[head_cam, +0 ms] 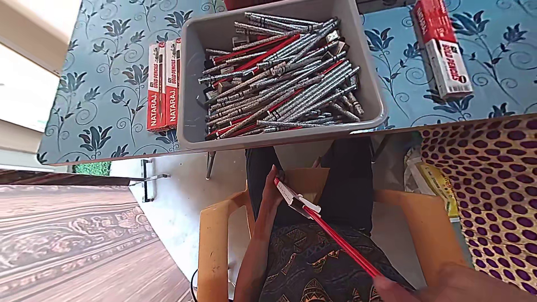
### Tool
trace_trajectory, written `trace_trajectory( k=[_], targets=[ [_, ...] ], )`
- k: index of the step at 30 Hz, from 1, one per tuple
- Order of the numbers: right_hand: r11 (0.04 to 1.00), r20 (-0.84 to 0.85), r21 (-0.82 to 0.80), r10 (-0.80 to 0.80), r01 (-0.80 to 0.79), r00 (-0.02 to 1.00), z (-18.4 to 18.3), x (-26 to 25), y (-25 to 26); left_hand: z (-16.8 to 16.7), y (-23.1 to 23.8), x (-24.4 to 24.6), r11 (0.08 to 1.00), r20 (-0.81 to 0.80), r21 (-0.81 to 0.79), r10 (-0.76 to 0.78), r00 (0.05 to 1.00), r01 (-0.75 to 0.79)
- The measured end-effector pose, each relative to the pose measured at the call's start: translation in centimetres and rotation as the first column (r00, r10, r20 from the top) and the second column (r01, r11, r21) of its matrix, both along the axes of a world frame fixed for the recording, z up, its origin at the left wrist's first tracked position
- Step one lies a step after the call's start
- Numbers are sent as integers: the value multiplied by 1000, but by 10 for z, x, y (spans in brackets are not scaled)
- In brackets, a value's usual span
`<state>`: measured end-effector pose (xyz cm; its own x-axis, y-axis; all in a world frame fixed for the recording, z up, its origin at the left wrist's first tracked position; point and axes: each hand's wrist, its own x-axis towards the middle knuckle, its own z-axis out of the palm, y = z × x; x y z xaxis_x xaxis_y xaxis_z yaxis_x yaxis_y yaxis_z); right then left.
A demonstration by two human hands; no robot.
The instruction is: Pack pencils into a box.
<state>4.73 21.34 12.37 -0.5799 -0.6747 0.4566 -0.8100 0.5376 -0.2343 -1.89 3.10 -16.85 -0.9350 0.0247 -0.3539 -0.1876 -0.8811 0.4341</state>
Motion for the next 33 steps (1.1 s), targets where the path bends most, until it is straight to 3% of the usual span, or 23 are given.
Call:
trace_trajectory(
  k=[3,6,10,13,14,15,16,18,20,26,29,33],
  targets=[
    [999,-12,44,-23,23,1000,-17,-9,-12,24,-1,12,996,6,-83,-25,1000,26],
    [994,-49,98,-35,40,998,-37,-21,-23,-22,-2,-3,999,-100,-3,-32,994,32],
    [986,-46,157,-48,55,998,-67,-33,-33,-17,2,-7,999,-5,-43,2,1000,-3],
    [994,1,106,-20,20,1000,-69,-32,-30,-41,-3,-8,999,-79,27,-33,996,35],
    [998,11,56,-9,8,1000,-66,-30,-27,-21,-2,-6,1000,12,23,-11,1000,11],
    [1000,24,4,4,-4,1000,-62,-26,-23,16,2,-6,999,211,-21,44,976,-40],
    [999,33,-37,18,-16,999,-58,-23,-19,31,3,-5,998,265,-34,51,963,-44],
    [997,61,-64,43,-39,997,-52,-17,-11,9,0,1,1000,89,0,-4,996,4],
    [998,74,-46,51,-47,996,-51,-13,-6,1,0,4,999,15,-30,-23,1000,23],
    [995,65,95,-1,-5,998,-70,-9,-16,-1,-1,1,1000,52,-6,-22,998,22],
    [976,110,218,-51,26,993,-81,-12,-19,-8,1,-3,997,55,-70,-22,998,26],
    [968,121,243,-99,68,988,-83,-18,-14,-12,0,-4,996,24,-93,2,1000,1]
  ],
)
